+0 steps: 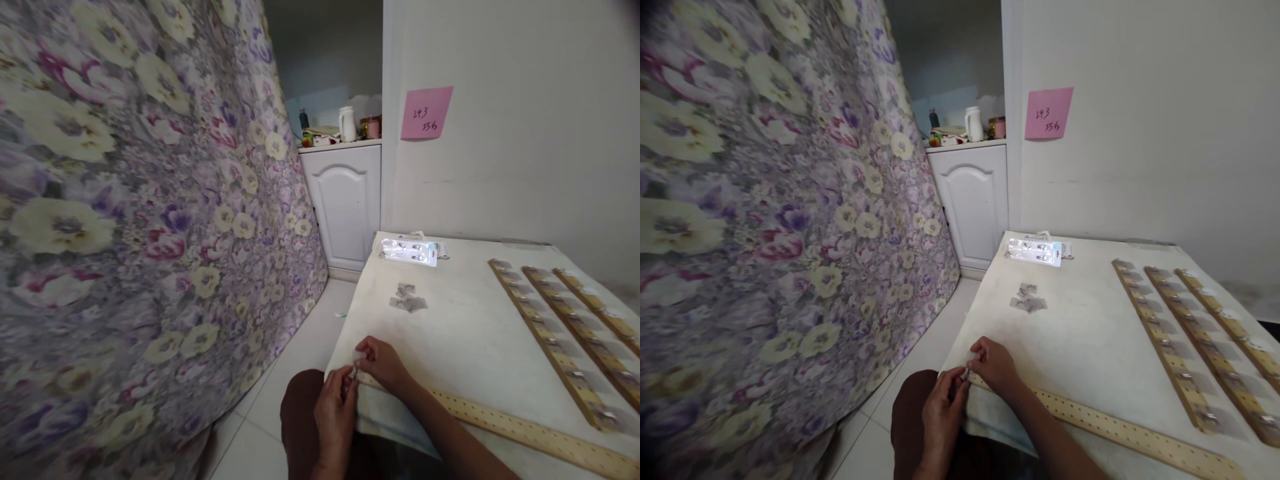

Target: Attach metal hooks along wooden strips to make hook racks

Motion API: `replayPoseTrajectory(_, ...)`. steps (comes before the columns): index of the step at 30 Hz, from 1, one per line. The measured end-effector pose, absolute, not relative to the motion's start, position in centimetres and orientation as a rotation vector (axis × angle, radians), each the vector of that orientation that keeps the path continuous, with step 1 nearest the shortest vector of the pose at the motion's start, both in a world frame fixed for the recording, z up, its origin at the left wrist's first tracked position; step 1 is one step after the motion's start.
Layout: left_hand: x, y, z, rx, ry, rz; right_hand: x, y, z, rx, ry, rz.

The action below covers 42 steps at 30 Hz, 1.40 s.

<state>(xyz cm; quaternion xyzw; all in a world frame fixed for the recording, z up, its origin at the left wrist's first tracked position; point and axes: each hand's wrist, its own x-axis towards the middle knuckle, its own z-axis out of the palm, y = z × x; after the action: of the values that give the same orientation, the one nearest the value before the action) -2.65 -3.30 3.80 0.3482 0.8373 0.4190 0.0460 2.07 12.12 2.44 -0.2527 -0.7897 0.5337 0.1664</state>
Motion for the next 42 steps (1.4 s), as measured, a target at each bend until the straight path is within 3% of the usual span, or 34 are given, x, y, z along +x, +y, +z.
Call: replayPoseTrajectory(42,-3.7,-3.4,2.8,1.137,2.618,1.151,4.3,14.4,2.9,-0.658,-1.979,1.81)
